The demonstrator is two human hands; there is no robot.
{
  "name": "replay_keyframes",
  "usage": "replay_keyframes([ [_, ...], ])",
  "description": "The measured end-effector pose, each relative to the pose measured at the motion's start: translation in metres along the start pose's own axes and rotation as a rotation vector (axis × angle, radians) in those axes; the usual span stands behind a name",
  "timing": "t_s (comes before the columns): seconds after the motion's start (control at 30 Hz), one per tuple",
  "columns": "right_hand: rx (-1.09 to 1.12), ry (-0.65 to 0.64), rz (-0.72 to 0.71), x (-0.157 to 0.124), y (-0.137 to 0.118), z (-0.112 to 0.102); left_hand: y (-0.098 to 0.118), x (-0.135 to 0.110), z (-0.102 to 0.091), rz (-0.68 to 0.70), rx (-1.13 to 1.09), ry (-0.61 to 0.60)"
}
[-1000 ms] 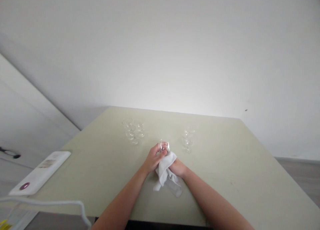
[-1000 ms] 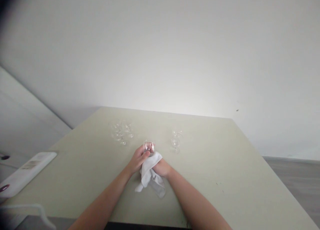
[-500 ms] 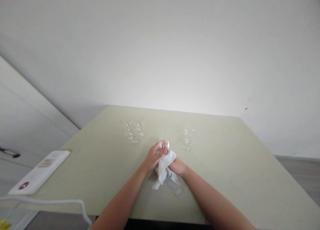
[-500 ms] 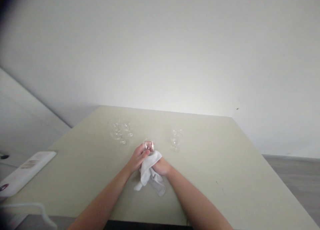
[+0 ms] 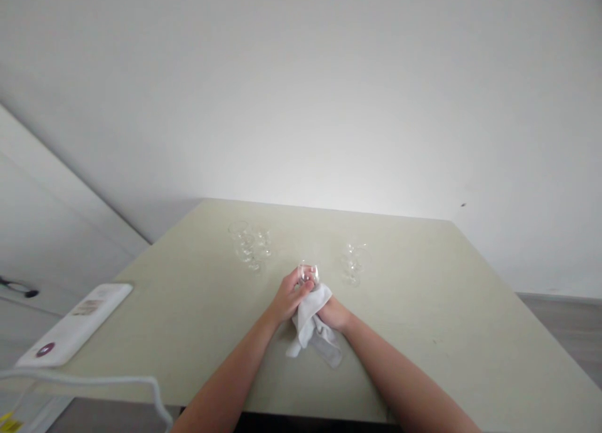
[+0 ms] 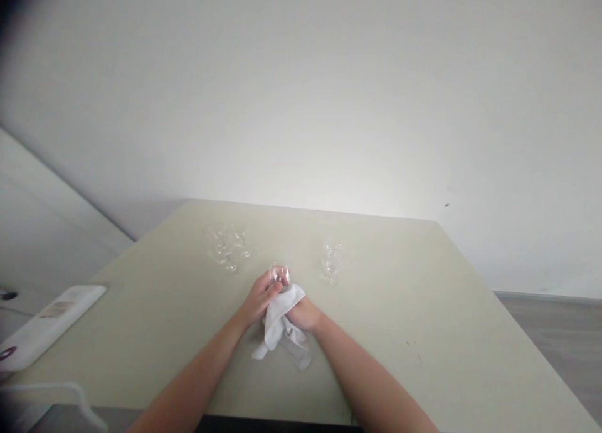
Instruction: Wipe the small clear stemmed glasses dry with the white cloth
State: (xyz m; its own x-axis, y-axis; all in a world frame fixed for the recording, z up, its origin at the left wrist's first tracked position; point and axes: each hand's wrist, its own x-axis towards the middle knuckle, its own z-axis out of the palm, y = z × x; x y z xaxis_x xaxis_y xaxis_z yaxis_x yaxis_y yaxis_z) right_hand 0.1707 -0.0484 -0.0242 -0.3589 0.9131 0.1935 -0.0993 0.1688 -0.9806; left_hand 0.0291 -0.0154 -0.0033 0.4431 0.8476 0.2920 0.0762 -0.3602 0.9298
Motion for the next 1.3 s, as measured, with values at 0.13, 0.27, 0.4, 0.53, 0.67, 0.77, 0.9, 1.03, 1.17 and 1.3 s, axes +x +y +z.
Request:
replay_keyframes([
  [0.13,0.004,-0.009,-0.002,-0.0002,0.0006,0.0001,0.0029,0.0002,0.0004,-0.012,-0.006,0.008],
  [0.27,-0.013,0.003,0.015,-0.001,0.0007,-0.0007,0.0041,0.0007,0.0,-0.007,-0.008,-0.001],
  [0.4,-0.009,-0.001,0.015,-0.0012,-0.0001,-0.001,0.0024,0.0007,-0.0002,0.009,-0.007,0.005],
  [0.53,-0.014,-0.011,0.009,-0.0008,-0.0002,-0.0005,0.0026,0.0005,-0.0003,0.007,-0.009,-0.003],
  [0.67,-0.01,-0.014,-0.005,-0.0009,-0.0001,-0.0002,0.0052,0.0005,-0.0002,-0.001,-0.003,-0.003],
  [0.77,-0.004,-0.007,0.001,-0.0011,-0.0005,0.0,0.0055,0.0005,-0.0004,0.009,-0.005,-0.004],
  [0.9,-0.009,0.003,0.01,-0.0015,-0.0007,0.0,0.0034,0.0007,-0.0007,0.019,-0.007,-0.006],
  [1.03,-0.005,-0.007,0.005,-0.0014,-0.0004,-0.0002,0.0025,0.0009,-0.0008,0.024,-0.003,-0.008],
  [1.17,0.002,0.0,0.006,-0.0015,-0.0014,-0.0001,0.0037,0.0009,-0.0006,0.018,-0.002,0.0],
  [1.3,-0.001,0.001,0.01,-0.0018,-0.0031,0.0002,0.0034,0.0009,-0.0009,0.021,-0.002,-0.009],
])
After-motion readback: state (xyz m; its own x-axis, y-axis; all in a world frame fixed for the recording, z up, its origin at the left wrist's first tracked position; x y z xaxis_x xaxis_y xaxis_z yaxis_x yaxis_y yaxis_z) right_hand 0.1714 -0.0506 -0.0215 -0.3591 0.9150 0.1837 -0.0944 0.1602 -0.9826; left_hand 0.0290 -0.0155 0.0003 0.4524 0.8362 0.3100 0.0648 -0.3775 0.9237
